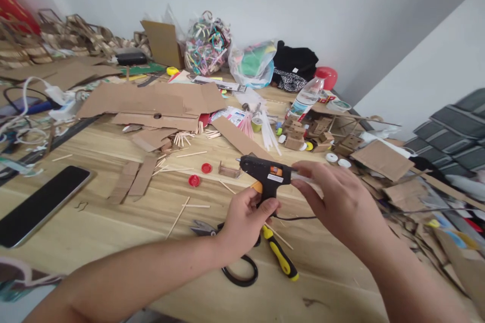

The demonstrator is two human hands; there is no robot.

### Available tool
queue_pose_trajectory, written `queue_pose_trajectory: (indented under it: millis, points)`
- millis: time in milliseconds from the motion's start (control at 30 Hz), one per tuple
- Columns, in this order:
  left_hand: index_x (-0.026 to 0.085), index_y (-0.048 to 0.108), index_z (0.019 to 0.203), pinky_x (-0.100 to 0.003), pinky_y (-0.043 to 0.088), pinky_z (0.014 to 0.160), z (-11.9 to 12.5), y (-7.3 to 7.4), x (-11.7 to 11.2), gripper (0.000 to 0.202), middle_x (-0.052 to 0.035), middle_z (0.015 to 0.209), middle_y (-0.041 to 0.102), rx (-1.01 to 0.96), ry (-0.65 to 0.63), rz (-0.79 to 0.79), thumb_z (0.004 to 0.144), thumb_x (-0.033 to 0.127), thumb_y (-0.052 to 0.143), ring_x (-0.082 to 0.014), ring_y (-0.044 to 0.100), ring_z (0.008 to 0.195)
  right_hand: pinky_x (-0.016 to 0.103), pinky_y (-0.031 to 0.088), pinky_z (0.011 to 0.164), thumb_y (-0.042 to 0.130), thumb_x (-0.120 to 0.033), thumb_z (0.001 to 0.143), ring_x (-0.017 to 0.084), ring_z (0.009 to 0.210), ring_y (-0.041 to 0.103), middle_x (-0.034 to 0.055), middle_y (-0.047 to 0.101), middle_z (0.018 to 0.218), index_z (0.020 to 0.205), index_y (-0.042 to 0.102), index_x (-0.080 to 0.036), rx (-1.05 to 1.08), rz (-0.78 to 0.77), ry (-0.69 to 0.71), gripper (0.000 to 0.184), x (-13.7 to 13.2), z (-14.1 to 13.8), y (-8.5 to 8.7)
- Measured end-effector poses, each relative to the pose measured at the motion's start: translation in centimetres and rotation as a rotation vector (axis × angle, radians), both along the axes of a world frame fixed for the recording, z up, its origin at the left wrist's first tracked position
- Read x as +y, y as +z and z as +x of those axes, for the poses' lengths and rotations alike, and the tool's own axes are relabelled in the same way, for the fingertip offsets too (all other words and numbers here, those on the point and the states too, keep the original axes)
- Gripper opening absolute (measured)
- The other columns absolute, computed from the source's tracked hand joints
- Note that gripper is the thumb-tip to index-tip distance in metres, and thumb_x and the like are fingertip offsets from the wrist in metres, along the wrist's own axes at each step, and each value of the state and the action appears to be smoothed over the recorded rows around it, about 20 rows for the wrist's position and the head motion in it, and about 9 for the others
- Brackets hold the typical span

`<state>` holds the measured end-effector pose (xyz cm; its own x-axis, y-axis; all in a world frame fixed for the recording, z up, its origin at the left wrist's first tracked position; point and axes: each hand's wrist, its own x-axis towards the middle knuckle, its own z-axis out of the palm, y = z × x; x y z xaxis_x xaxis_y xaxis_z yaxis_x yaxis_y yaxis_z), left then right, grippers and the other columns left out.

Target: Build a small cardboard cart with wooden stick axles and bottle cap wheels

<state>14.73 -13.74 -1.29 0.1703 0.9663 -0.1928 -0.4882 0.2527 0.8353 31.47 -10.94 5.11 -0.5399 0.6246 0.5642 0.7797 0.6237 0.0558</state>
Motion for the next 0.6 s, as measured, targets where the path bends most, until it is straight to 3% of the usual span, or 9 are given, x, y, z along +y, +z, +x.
queue_pose_trajectory:
  millis: [100,233,600]
  points:
    - [0.018,0.065,0.073,-0.023,0.048,0.054,0.00,-0.01,-0.09,0.065,-0.0029,0.067,0.067,0.001,0.003,-0.002,0.047,0.073,0.087,-0.0152,0.061,0.066,0.032,0.048,0.055,0.037,-0.032,0.108,0.021,0.057,0.066,0.0054,0.073,0.067,0.091,0.066,-0.023,-0.034,0.004,0.015,0.034,0.26,0.11,-0.53]
    - [0.018,0.064,0.071,-0.023,0.048,0.053,0.01,0.02,0.00,0.066,-0.0024,0.067,0.066,-0.014,0.002,0.000,0.045,0.074,0.087,-0.0147,0.061,0.066,0.030,0.049,0.055,0.038,-0.031,0.107,0.021,0.056,0.066,0.0057,0.073,0.066,0.088,0.066,-0.023,-0.038,0.003,-0.009,0.035,-0.18,0.50,-0.93]
    - [0.016,0.068,0.075,-0.026,0.052,0.060,-0.53,-0.53,0.49,0.063,-0.0032,0.071,0.070,-0.052,-0.008,0.018,0.047,0.069,0.090,-0.0159,0.064,0.069,0.023,0.042,0.045,0.036,-0.026,0.107,0.016,0.043,0.059,0.0010,0.065,0.054,0.081,0.062,-0.023,-0.038,0.001,0.016,0.037,-0.20,0.36,-0.24]
